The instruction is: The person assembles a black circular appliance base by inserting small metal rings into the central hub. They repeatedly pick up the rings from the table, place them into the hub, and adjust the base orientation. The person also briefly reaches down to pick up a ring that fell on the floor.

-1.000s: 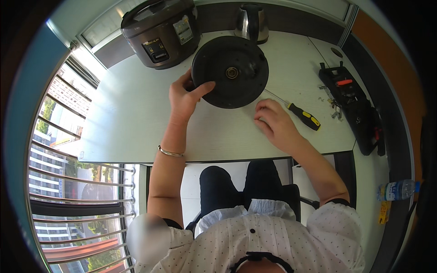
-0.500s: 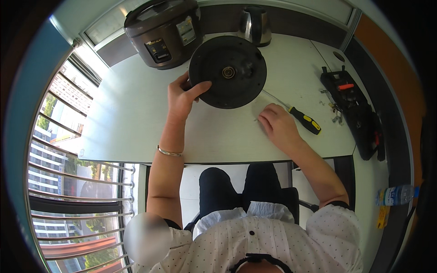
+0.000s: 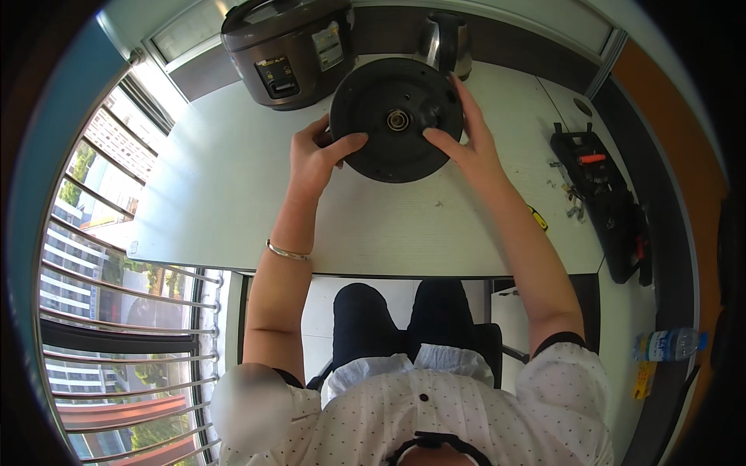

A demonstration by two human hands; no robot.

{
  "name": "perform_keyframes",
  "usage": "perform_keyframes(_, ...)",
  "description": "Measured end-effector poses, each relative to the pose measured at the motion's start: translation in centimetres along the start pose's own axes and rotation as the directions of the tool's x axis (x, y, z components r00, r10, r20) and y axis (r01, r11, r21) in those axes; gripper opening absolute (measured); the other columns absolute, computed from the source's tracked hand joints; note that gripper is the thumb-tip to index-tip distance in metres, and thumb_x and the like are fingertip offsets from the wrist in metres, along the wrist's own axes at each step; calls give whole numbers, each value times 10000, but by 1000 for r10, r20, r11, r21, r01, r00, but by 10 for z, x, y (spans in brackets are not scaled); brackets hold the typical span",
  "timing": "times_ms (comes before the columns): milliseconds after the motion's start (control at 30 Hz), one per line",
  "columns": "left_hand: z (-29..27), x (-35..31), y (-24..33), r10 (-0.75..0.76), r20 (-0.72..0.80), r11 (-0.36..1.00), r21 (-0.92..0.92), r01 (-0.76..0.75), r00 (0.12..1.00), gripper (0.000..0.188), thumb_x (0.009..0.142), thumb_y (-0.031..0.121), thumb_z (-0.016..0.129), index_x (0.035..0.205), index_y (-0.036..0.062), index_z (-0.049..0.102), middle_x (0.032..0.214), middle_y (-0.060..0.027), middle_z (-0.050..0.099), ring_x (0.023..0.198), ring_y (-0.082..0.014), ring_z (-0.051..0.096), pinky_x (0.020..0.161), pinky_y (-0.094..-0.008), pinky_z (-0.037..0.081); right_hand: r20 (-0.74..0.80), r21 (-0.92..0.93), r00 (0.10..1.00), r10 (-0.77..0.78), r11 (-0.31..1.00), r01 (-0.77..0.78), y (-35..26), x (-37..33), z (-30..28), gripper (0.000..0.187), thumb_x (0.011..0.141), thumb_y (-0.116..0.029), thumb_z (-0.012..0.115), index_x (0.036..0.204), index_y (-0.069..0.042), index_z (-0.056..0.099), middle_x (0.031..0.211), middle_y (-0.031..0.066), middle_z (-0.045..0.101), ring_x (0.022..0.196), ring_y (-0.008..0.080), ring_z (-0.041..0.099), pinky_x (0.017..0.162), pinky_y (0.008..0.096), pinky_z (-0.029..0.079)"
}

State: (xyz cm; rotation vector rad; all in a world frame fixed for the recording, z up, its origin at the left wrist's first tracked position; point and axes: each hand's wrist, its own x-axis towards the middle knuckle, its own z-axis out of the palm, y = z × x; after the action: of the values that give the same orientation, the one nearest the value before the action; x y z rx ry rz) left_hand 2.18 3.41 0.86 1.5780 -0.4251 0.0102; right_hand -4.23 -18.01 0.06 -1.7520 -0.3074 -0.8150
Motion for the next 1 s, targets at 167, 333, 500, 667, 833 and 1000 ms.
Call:
perform_keyframes(167, -1, 1, -2, -3, -2, 1000, 20, 3, 1000, 536, 643, 236, 777, 1078, -45, 636, 650, -7, 571, 546, -65, 466, 470, -204, 344, -32, 207, 999, 38, 978, -30, 21, 13, 11, 536, 875, -308, 629, 1315, -61, 448, 1232, 117, 540, 1141, 199, 501, 973, 301, 388)
perform_keyframes(333, 0, -3, 1, 30, 35, 992, 120, -34, 999, 571, 639, 260, 783, 1108, -29, 632, 761, -46, 634, 661, -92, 546, 566, -217, 427, -137, 101, 990, 22, 995, -8, 24, 15, 10, 405, 932, -321, 543, 1240, -58, 530, 1097, 88, 624, 1032, 158, 561, 908, 264, 422)
perform_keyframes(500, 2, -1, -2, 146, 36, 982, 115, -149, 989, 399, 670, 253, 773, 864, -64, 627, 634, -32, 569, 546, -88, 485, 481, -215, 357, -134, 76, 991, -9, 997, 19, 21, 14, 9, 415, 933, -336, 539, 1234, -50, 531, 1074, 93, 631, 1001, 152, 567, 892, 262, 427)
perform_keyframes(667, 3, -2, 2, 113, 43, 986, 121, -117, 993, 390, 668, 235, 772, 875, -62, 628, 642, -30, 572, 553, -88, 489, 485, -214, 359, -143, 19, 989, -22, 1000, 25, 18, 10, 8, 423, 938, -341, 526, 1244, -50, 517, 1061, 93, 629, 986, 157, 566, 893, 264, 424)
perform_keyframes(833, 1, -1, 1, 32, 56, 995, 93, -37, 998, 629, 618, 212, 797, 1171, -13, 604, 724, -17, 619, 598, -64, 500, 499, -200, 376, -187, 25, 982, -19, 999, 24, 19, 6, 12, 413, 945, -333, 508, 1246, -50, 512, 1052, 101, 629, 971, 167, 569, 883, 269, 428)
perform_keyframes(1000, -2, 1, -1, 50, 58, 995, 85, -55, 997, 557, 634, 218, 790, 1090, -46, 607, 688, -25, 604, 569, -72, 488, 485, -201, 360, -224, -65, 973, -58, 997, 45, 19, 5, 15, 400, 946, -318, 509, 1236, -43, 518, 1020, 119, 637, 935, 181, 583, 860, 274, 439)
